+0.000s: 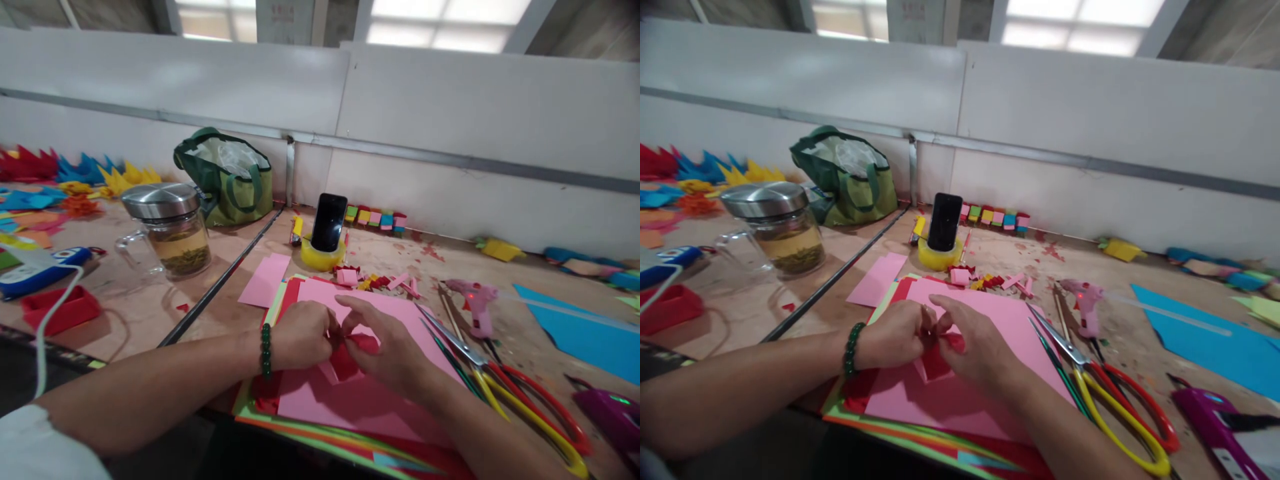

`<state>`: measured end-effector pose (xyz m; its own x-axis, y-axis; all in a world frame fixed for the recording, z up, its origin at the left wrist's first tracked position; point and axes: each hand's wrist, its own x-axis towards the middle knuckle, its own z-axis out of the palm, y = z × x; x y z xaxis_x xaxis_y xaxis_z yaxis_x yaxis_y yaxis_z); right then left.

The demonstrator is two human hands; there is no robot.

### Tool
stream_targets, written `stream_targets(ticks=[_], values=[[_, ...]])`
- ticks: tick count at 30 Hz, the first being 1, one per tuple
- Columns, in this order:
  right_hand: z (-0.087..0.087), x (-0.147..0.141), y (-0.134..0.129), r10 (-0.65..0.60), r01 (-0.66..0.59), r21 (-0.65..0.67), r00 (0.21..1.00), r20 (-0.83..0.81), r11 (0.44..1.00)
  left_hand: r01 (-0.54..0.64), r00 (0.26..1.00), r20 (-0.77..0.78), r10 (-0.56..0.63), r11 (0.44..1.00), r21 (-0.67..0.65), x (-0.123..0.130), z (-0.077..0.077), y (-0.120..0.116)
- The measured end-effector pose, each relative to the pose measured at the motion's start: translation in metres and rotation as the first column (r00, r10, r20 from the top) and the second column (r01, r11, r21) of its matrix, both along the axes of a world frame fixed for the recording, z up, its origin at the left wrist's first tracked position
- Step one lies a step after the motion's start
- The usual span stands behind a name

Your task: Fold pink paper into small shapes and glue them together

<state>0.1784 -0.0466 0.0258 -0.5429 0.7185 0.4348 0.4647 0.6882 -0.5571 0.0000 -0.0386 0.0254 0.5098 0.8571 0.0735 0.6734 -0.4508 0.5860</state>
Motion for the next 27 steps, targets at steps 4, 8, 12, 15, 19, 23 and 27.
stream_targets(ticks=[4,8,12,15,19,23,27], values=[[0.009,0.001,-0.002,-0.071,0.049,-0.096,0.969,-0.238,0.994,-0.007,0.999,0.053,0.007,1.0,0.005,-0.002,0.005,0.004],[0.017,0.009,0.006,-0.319,0.268,-0.175,0.825,-0.466,0.948,-0.032,0.99,0.136,0.024,0.998,0.058,-0.008,-0.001,0.016],[0.015,0.011,0.015,-0.37,0.299,-0.334,0.913,-0.172,0.894,-0.061,0.98,0.194,0.039,0.992,0.109,-0.009,-0.007,0.023],[0.009,0.005,0.018,-0.297,0.277,-0.385,0.955,0.008,0.88,-0.076,0.98,0.19,0.052,0.989,0.123,-0.007,-0.008,0.022],[0.002,0.002,0.019,-0.283,0.271,-0.389,0.959,0.028,0.88,-0.105,0.98,0.178,0.085,0.989,0.108,-0.004,-0.007,0.017],[0.001,0.003,0.019,-0.257,0.249,-0.365,0.966,0.026,0.897,-0.087,0.979,0.184,0.083,0.996,0.01,-0.003,-0.011,0.017],[0.004,0.001,0.015,-0.32,0.302,-0.358,0.947,0.009,0.884,-0.094,0.969,0.232,0.09,0.996,0.005,-0.006,-0.015,0.023]])
